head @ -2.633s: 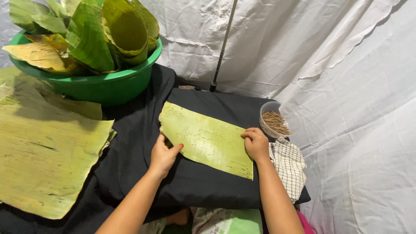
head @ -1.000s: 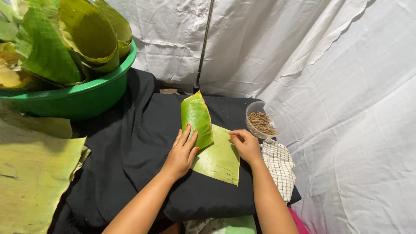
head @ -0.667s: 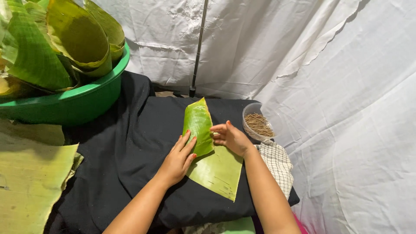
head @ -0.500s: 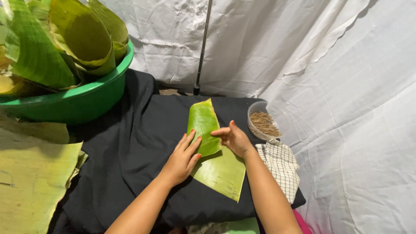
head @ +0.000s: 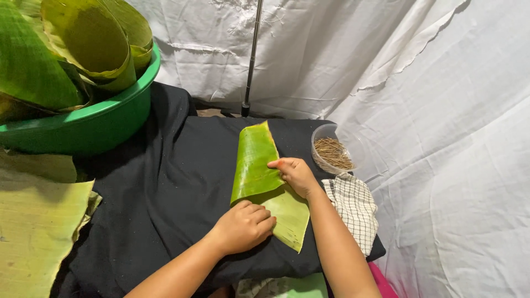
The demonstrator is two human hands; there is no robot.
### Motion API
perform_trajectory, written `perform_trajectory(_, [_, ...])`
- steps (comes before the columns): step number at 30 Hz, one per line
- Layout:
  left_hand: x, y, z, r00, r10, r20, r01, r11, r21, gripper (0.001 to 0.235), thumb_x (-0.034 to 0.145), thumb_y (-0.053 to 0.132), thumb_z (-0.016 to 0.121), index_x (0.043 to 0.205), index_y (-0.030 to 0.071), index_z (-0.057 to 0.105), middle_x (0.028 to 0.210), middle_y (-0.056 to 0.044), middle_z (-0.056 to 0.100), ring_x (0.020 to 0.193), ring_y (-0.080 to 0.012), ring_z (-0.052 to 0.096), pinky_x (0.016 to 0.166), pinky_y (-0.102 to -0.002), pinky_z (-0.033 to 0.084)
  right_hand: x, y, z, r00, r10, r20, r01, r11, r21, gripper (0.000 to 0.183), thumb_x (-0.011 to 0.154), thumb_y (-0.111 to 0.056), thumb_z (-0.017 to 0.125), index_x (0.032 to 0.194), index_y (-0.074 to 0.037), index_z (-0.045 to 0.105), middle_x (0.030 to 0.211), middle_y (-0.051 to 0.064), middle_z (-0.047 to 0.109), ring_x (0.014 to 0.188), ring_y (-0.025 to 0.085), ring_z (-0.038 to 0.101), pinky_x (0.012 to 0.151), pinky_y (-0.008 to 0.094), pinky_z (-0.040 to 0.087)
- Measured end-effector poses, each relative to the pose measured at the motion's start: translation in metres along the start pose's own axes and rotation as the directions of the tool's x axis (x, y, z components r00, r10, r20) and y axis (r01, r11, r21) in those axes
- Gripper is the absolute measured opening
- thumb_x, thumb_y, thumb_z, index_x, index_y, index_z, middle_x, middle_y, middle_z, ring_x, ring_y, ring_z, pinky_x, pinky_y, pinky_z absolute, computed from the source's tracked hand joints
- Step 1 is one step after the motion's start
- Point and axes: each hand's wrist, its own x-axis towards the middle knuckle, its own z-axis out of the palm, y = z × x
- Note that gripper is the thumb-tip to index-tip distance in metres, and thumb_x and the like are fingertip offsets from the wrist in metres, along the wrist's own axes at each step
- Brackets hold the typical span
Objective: Cleaning banana leaves with a cloth and rolling them into cone shapes secured with toothpicks.
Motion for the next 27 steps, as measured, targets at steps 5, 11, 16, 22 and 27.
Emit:
perform_trajectory(5, [-0.001, 0.001, -0.002, 0.998, -0.056, -0.017, 0.057, 0.996, 0.071, 0.006, 0.088, 0.017, 0.060, 0.091, 0.012, 0.059, 0.089, -0.001, 0.067, 0.074, -0.0178, 0.065, 0.070, -0.030, 0.047, -0.002, -0.001, -0.006, 0.991, -0.093, 0.101, 0.098, 0.994, -0.054, 0.025, 0.088, 0.009, 0.068, 0.113, 0.007, 0.075, 0.098, 0.013, 0.075, 0.081, 0.013, 0.067, 0.075, 0.021, 0.054])
perform_trajectory(11, [-0.003, -0.003, -0.008, 0.967, -0.214, -0.138, 0.212, 0.977, -0.032, 0.013, 0.085, 0.010, 0.062, 0.099, 0.008, 0.061, 0.092, -0.004, 0.069, 0.075, -0.0214, 0.066, 0.071, -0.033, 0.051, -0.001, 0.000, -0.014, 0.987, -0.118, 0.108, 0.129, 0.986, -0.104, 0.028, 0.086, 0.011, 0.069, 0.113, 0.007, 0.074, 0.097, 0.015, 0.076, 0.081, 0.015, 0.068, 0.075, 0.022, 0.056])
perform_trajectory(16, [0.001, -0.004, -0.010, 0.932, -0.288, -0.222, 0.277, 0.958, -0.079, 0.022, 0.082, 0.003, 0.065, 0.103, 0.005, 0.062, 0.099, -0.007, 0.068, 0.085, -0.0242, 0.064, 0.081, -0.034, 0.050, -0.003, 0.000, -0.014, 0.988, -0.117, 0.102, 0.128, 0.986, -0.107, 0.029, 0.086, 0.013, 0.067, 0.113, 0.007, 0.074, 0.096, 0.014, 0.076, 0.079, 0.014, 0.068, 0.072, 0.021, 0.056])
perform_trajectory(22, [-0.007, -0.011, -0.001, 0.945, -0.293, -0.145, 0.318, 0.927, 0.199, 0.023, 0.079, 0.012, 0.066, 0.101, 0.013, 0.062, 0.112, -0.003, 0.063, 0.097, -0.0215, 0.056, 0.081, -0.034, 0.038, -0.003, 0.000, -0.016, 0.990, -0.086, 0.113, 0.094, 0.993, -0.068, 0.025, 0.087, 0.013, 0.065, 0.110, 0.007, 0.074, 0.090, 0.013, 0.074, 0.075, 0.013, 0.066, 0.068, 0.021, 0.053])
perform_trajectory(27, [-0.012, -0.011, -0.002, 0.963, -0.258, 0.082, 0.257, 0.966, 0.021, 0.021, 0.068, 0.022, 0.071, 0.088, 0.015, 0.068, 0.141, -0.010, 0.055, 0.138, -0.0372, 0.040, 0.103, -0.053, 0.027, -0.005, -0.005, -0.013, 0.985, -0.133, 0.108, 0.154, 0.963, -0.223, 0.029, 0.087, 0.015, 0.057, 0.105, 0.006, 0.078, 0.110, 0.010, 0.072, 0.094, 0.018, 0.068, 0.085, 0.024, 0.054])
